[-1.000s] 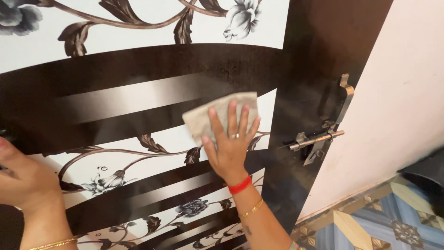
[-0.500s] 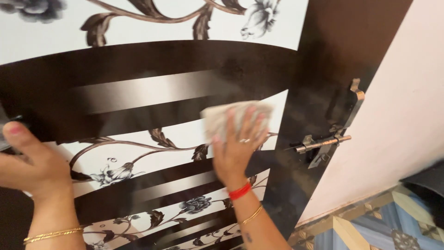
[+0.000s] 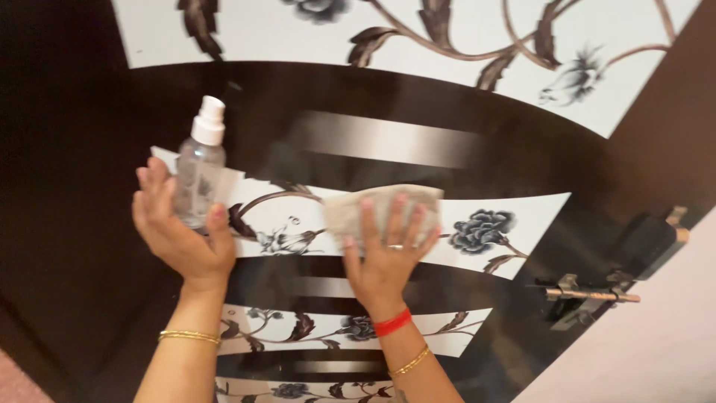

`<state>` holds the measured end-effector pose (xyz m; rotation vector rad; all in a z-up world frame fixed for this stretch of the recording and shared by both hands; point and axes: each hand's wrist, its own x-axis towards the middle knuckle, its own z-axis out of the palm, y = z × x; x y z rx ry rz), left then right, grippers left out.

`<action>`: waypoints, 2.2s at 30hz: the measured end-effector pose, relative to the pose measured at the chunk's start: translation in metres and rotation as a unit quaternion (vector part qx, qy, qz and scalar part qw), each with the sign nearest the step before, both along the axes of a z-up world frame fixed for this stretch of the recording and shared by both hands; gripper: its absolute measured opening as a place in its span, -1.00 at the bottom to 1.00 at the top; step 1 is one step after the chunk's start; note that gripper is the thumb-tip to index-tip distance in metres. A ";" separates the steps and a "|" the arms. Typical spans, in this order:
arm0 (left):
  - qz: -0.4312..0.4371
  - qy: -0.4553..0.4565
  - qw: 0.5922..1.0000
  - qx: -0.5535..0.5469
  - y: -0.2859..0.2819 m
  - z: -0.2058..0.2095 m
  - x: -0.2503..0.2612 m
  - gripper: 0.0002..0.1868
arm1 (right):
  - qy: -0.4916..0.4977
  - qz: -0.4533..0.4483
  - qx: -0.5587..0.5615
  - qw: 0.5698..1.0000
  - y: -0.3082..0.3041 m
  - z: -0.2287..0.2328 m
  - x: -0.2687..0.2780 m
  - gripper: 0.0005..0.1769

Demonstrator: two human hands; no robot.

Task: The person sprays a clear liquid onto a dark brown door with floral decals and wipes the surface with a cloth. They repeatedly spray and wipe different sections of the door, focusing on both the decals and the surrounding areas.

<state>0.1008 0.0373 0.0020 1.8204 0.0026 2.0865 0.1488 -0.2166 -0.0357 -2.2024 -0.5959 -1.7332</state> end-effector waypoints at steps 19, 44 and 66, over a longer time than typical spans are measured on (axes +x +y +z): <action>-0.020 -0.011 1.000 0.005 0.010 -0.018 0.000 -0.48 | -0.015 0.029 -0.083 0.996 0.035 -0.003 -0.020 -0.41; 0.000 -0.017 0.998 0.067 0.028 -0.024 -0.009 -0.50 | -0.015 0.031 -0.064 0.997 0.032 -0.021 -0.026 -0.32; -0.129 -0.050 0.990 0.020 0.032 -0.032 -0.005 -0.43 | -0.053 0.154 -0.189 0.968 0.141 0.049 -0.038 -0.59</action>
